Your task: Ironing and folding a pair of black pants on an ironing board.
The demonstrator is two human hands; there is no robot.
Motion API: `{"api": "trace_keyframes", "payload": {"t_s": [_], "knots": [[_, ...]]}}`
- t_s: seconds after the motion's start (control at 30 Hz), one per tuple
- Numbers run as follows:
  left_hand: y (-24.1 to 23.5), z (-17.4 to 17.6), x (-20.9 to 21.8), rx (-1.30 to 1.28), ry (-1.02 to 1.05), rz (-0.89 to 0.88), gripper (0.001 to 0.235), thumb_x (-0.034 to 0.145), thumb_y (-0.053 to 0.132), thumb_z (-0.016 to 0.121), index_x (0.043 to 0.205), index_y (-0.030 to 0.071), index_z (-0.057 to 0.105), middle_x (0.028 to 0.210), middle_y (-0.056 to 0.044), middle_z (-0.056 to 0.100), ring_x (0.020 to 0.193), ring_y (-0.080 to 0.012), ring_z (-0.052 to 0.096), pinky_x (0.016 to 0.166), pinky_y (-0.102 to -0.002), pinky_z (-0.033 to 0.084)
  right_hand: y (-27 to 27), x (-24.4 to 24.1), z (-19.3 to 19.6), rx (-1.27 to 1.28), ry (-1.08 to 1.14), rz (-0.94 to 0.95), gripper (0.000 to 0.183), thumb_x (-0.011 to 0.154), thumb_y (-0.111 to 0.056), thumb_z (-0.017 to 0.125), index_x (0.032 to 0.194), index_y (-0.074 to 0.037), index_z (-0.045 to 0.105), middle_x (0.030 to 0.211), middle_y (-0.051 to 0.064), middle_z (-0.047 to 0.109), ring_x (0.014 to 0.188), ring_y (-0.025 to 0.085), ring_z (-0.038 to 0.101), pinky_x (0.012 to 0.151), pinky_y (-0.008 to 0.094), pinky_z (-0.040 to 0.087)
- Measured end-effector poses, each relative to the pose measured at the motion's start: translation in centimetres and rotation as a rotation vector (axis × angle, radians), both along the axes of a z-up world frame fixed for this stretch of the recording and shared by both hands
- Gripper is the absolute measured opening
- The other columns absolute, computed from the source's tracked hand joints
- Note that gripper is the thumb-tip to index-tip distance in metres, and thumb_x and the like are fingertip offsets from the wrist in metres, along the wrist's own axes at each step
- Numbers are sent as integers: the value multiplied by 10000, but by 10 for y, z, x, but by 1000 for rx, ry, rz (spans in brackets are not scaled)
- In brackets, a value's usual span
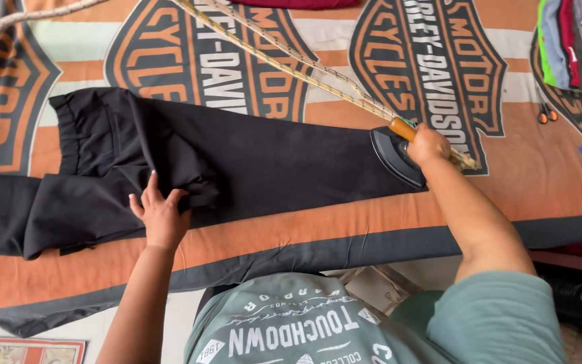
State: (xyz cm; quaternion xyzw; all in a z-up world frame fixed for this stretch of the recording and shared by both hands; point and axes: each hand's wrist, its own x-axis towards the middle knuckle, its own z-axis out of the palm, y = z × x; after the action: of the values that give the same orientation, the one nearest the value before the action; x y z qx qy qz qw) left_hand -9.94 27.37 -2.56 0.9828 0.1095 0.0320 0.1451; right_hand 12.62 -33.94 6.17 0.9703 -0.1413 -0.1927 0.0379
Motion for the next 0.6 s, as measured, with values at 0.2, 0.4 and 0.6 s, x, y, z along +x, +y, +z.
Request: {"api": "trace_keyframes", "payload": {"t_s": [0.2,0.4,0.6], "knots": [[0,17,-4,-41,-44,38,446,725,167,862,1117,254,666,1707,-109,232,1521,-336,283,1233,-650,52,54,-7,29,61,46,198,486,952,-313,550,1434,-244,544,1341,114,702,1303,328,619,1109,507,445],[2,24,-9,18,-43,3,401,764,169,843,1117,244,669,1713,-120,241,1531,-334,295,1229,-635,70,136,-1,19,219,17,395,458,919,-299,606,1364,-192,586,1225,139,735,1193,350,679,1016,495,511],[47,31,31,-180,-35,80,282,907,138,671,1106,321,592,1461,38,486,1360,-204,497,1223,-575,122,227,-37,48,209,140,584,461,919,-295,642,1366,-212,568,1236,135,735,1207,337,679,1025,478,519]]}}
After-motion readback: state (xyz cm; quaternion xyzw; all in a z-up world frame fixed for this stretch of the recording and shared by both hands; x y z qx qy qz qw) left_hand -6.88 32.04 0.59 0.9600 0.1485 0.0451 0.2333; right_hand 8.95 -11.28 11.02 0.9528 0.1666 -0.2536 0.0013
